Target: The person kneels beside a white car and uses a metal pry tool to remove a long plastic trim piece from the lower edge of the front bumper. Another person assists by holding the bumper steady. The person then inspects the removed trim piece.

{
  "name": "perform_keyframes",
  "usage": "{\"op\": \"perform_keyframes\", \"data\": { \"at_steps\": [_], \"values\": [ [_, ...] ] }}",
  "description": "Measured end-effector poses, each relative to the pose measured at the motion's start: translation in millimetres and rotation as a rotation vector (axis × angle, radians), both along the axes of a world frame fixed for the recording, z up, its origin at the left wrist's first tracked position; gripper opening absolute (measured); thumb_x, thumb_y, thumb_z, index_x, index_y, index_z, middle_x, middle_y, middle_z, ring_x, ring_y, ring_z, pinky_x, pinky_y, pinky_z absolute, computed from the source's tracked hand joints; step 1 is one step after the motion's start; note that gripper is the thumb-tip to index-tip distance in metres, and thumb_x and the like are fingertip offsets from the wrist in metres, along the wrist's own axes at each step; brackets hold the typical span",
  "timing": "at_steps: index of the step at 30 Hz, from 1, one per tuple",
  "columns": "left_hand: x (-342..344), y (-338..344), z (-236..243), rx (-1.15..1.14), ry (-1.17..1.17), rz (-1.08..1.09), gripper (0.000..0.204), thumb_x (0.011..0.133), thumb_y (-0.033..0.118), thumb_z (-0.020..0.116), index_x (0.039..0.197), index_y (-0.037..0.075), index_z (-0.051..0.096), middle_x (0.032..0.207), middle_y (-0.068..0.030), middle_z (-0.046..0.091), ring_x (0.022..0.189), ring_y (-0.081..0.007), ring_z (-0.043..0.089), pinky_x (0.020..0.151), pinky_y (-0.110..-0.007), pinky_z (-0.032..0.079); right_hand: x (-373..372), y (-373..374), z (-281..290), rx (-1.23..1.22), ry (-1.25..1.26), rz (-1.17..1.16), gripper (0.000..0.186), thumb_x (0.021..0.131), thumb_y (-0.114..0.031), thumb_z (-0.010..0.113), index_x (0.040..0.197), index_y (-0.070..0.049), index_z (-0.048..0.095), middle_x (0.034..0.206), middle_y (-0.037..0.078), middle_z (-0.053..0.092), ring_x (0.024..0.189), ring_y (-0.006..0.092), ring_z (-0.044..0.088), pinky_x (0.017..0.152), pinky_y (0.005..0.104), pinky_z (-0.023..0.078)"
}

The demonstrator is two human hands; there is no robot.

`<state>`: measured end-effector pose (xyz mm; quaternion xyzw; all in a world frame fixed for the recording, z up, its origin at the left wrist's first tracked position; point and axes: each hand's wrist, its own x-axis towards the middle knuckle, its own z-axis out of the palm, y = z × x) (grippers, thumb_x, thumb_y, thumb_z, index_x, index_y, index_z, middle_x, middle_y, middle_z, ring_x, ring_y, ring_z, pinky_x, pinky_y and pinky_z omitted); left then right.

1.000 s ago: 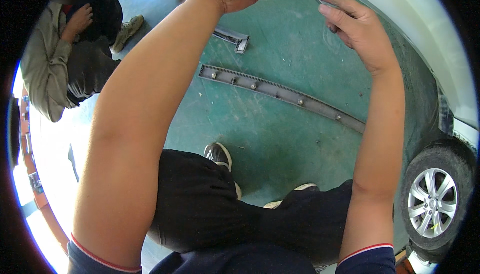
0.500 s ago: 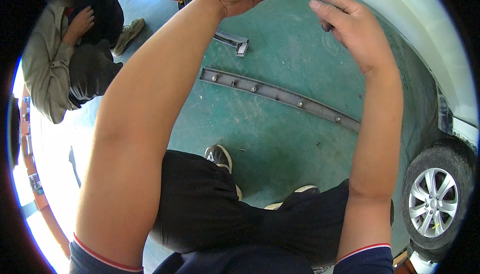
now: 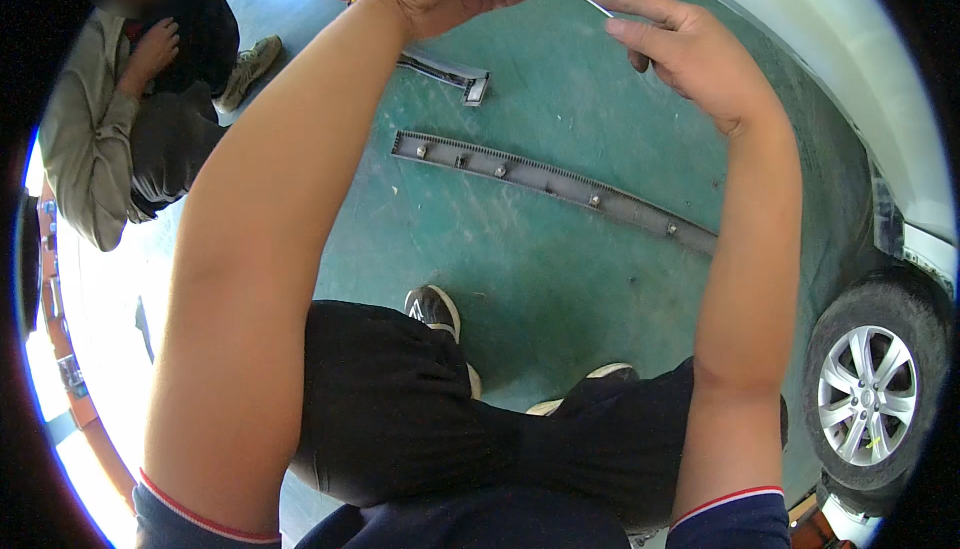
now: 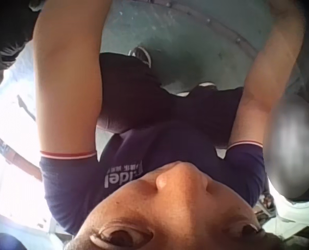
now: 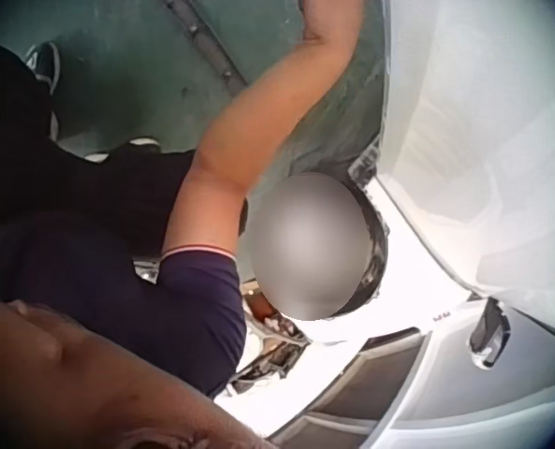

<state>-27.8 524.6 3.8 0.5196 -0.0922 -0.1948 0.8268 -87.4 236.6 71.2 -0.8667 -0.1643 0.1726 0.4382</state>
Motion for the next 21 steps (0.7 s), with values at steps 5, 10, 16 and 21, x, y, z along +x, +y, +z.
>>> {"op": "perform_keyframes", "data": {
  "at_steps": [5,10,16,21],
  "values": [
    [-3.0,26.4,-4.7,-0.108,0.050,-0.020,0.044,0.098,0.038,0.071,0.124,0.003,0.065,0.121,-0.0106,0.069,0.119,-0.0249,0.063,0.107,-0.042,0.047,15.3,-21.5,-13.8,0.007,0.060,0.032,0.046,0.098,-0.036,0.068,0.139,-0.017,0.068,0.078,-0.003,0.054,0.054,0.0015,0.033,0.048,0.0204,0.027],
    [-3.3,2.1,11.3,-0.188,0.014,0.041,0.027,0.100,0.030,0.068,0.113,0.006,0.067,0.107,-0.0074,0.071,0.103,-0.0222,0.067,0.094,-0.037,0.053,20.1,-17.4,-32.5,0.017,0.095,0.062,0.049,0.100,-0.032,0.065,0.145,-0.012,0.063,0.080,-0.004,0.053,0.054,0.0000,0.033,0.047,0.0191,0.026],
    [4.8,2.4,4.4,-0.178,0.004,0.115,0.013,0.097,0.021,0.065,0.100,0.009,0.068,0.093,-0.0063,0.071,0.091,-0.0215,0.067,0.085,-0.035,0.053,19.5,-18.0,-43.1,-0.007,0.097,0.078,0.051,0.099,-0.033,0.066,0.145,-0.012,0.062,0.079,-0.004,0.052,0.055,0.0001,0.034,0.047,0.0195,0.026],
    [8.1,0.6,-0.1,-0.193,-0.045,0.124,0.009,0.091,0.019,0.067,0.093,0.010,0.067,0.089,-0.0061,0.070,0.085,-0.0215,0.066,0.082,-0.035,0.052,19.4,-23.2,-46.4,-0.042,0.109,0.053,0.052,0.097,-0.036,0.068,0.144,-0.013,0.063,0.080,-0.003,0.053,0.055,0.0010,0.034,0.047,0.0207,0.027]
  ]
}}
